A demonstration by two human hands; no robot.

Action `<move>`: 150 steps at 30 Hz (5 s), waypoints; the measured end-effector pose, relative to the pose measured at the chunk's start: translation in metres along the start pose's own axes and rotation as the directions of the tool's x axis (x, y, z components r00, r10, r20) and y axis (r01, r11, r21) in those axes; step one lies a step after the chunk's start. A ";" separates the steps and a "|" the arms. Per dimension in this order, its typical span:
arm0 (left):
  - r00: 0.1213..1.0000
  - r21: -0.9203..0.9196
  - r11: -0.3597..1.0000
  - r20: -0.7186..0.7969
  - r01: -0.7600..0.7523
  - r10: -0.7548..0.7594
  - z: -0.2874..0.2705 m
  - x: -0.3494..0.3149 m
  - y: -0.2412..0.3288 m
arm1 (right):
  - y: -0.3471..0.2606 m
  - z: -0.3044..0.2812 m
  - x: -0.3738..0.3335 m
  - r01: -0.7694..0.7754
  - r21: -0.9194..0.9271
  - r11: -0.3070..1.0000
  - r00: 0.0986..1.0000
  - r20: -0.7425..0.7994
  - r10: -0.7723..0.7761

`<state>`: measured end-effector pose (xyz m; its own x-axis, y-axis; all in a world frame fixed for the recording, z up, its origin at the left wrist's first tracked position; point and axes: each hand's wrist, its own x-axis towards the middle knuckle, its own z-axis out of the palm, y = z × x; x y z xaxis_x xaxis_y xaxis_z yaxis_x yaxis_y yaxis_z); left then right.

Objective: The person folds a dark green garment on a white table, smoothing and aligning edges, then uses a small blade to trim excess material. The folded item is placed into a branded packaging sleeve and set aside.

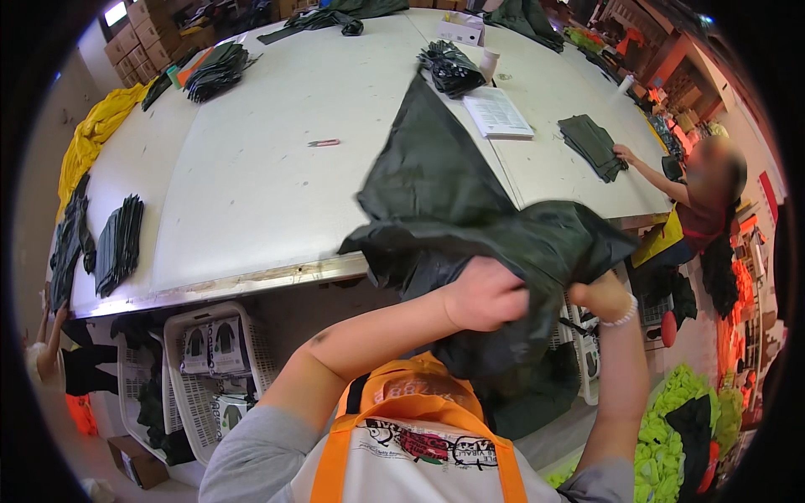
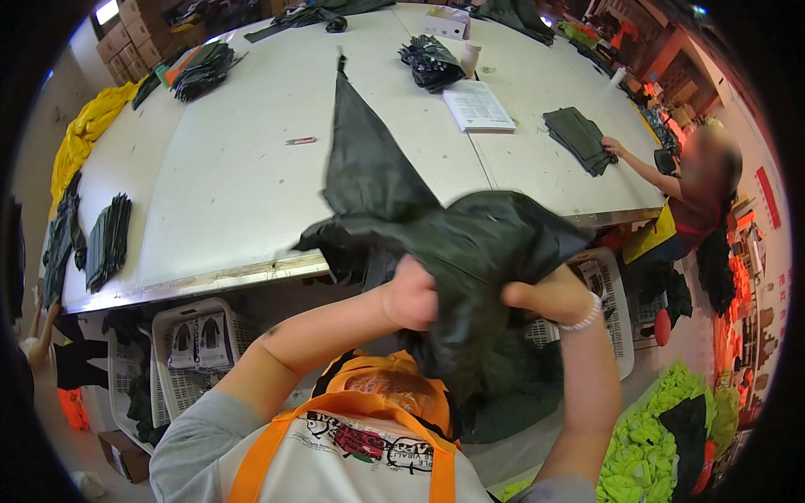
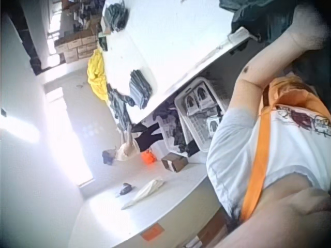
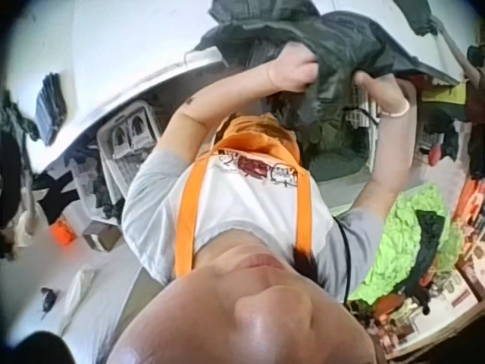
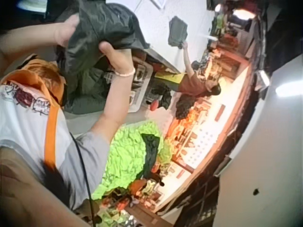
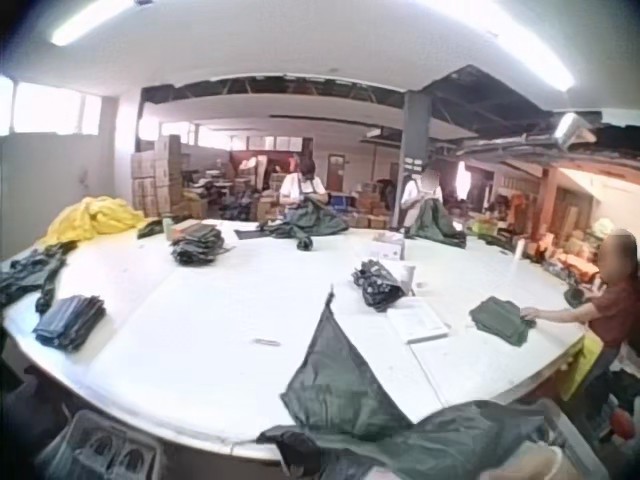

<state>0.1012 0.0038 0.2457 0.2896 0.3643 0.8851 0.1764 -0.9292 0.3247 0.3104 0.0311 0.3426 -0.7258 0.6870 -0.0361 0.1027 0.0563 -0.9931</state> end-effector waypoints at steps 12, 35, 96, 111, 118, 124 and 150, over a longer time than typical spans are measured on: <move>0.190 0.395 0.222 0.117 0.892 -0.975 -0.058 -0.183 0.001 | -0.140 -0.011 0.028 0.098 -0.966 -0.238 0.566 0.250 -0.785; 0.833 0.251 0.797 -0.241 0.550 -0.499 -0.218 -0.077 -0.087 | -0.107 0.009 -0.121 -0.265 -0.934 0.240 0.893 -0.331 -0.305; 0.396 0.821 -0.015 -0.291 0.571 -0.871 -0.466 -0.268 -0.300 | 0.357 -0.216 0.525 -0.144 -0.928 0.342 0.979 -0.185 -0.089; 0.210 0.539 -0.512 -0.798 0.669 -0.565 -0.483 -0.303 -0.391 | 0.298 0.038 0.565 -0.455 -0.844 0.283 0.882 -0.472 0.010; -0.275 -0.012 -0.310 -0.493 0.951 -0.826 -0.449 -0.259 -0.221 | 0.222 0.116 0.480 -0.796 -0.063 0.602 0.599 0.065 0.798; -0.578 -0.358 -0.696 0.388 0.623 -0.717 -0.337 -0.247 -0.125 | 0.291 0.200 0.485 -0.410 0.593 0.693 0.745 -0.222 0.630; -0.664 -0.981 0.032 -0.154 0.193 -0.731 -0.252 -0.200 -0.156 | 0.230 0.078 0.494 -0.218 -0.848 0.484 0.970 -0.243 0.010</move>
<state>-0.2212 0.0604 0.1024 -0.4668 0.4281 -0.7738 -0.8609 -0.0198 0.5084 -0.0776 0.3273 0.0872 -0.5375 0.8431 -0.0181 0.7842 0.4918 -0.3783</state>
